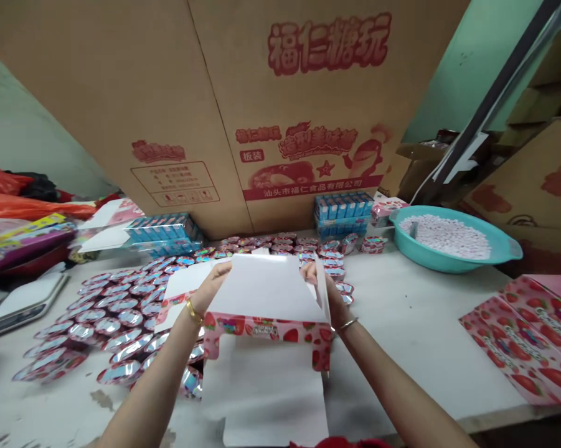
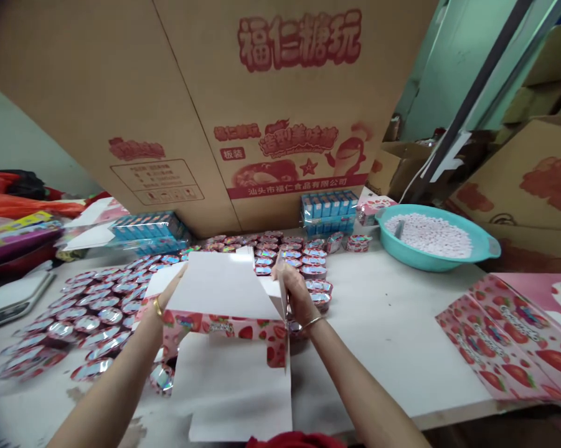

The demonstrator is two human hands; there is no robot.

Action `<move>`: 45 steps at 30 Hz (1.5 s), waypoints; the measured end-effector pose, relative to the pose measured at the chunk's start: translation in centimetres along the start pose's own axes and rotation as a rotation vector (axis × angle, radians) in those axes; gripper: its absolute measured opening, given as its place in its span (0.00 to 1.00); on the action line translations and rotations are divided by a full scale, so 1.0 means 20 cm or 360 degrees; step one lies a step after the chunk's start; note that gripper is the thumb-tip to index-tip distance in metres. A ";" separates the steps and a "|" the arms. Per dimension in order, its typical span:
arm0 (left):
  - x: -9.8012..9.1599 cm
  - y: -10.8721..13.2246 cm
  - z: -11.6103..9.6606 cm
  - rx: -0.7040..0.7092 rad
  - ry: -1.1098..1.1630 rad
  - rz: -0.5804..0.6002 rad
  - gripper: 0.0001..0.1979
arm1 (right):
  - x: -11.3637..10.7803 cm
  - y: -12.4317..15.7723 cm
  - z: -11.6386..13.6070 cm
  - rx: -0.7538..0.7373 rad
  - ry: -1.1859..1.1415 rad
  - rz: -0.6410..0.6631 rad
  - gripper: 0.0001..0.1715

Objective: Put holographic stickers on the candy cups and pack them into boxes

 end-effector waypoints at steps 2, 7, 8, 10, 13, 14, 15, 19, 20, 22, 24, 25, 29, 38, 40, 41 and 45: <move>0.10 0.06 -0.02 0.0158 -0.0206 0.0322 0.17 | -0.02 0.04 -0.03 0.0064 0.0182 0.0139 0.28; 0.27 0.34 -0.10 0.0784 -0.1025 0.0563 0.22 | -0.06 0.19 0.00 0.0123 0.0562 0.0431 0.27; 0.28 0.39 -0.09 0.0791 -0.1148 0.0506 0.30 | -0.05 0.23 0.00 0.0159 0.0661 0.0467 0.26; 0.31 0.46 -0.06 0.0775 -0.1342 0.0431 0.44 | -0.04 0.29 0.00 0.0234 0.0924 0.0489 0.25; 0.37 0.51 -0.04 0.0772 -0.1570 0.0364 0.51 | -0.01 0.36 -0.02 0.0318 0.1375 0.0459 0.40; 0.38 0.51 -0.04 0.0779 -0.1638 0.0347 0.52 | 0.01 0.37 -0.02 0.0330 0.1503 0.0450 0.46; 0.39 0.51 -0.04 0.0789 -0.1702 0.0327 0.53 | 0.02 0.38 -0.03 0.0329 0.1608 0.0439 0.51; 0.40 0.50 -0.05 0.0831 -0.1827 0.0282 0.54 | 0.07 0.39 -0.03 0.0237 0.1813 0.0408 0.57; 0.39 0.50 -0.05 0.0832 -0.1805 0.0279 0.53 | 0.07 0.38 -0.02 0.0211 0.1807 0.0400 0.57; 0.37 0.49 -0.05 0.0808 -0.1684 0.0263 0.52 | 0.06 0.39 0.01 0.0175 0.1721 0.0424 0.57; 0.33 0.48 -0.04 0.0744 -0.1493 0.0225 0.52 | 0.06 0.43 0.03 0.0170 0.1575 0.0533 0.59; 0.32 0.47 -0.04 0.0706 -0.1398 0.0204 0.53 | 0.06 0.46 0.04 0.0179 0.1501 0.0613 0.61; 0.29 0.47 -0.01 0.0585 -0.1175 0.0112 0.55 | 0.08 0.60 0.07 0.0239 0.1290 0.0752 0.67; 0.23 0.61 0.03 0.0437 -0.0663 0.0333 0.52 | 0.04 0.61 -0.02 0.0317 0.0813 0.0041 0.49; 0.24 0.64 0.05 0.0377 -0.0866 0.0174 0.53 | 0.04 0.59 -0.05 0.0302 0.0848 -0.0030 0.53; 0.26 0.65 0.04 0.0382 -0.0943 0.0117 0.53 | 0.04 0.59 -0.05 0.0302 0.0888 -0.0038 0.55; 0.33 0.67 0.02 0.0491 -0.1135 0.0022 0.53 | 0.05 0.57 -0.05 0.0345 0.1062 0.0013 0.57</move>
Point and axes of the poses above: each hand's wrist, its own y-axis away from the middle knuckle, its own x-axis out of the palm, z = x × y, the point moved 9 cm from there along -y, towards the middle knuckle, and after that the axes turned 12 degrees about -y, right-handed, at the moved point
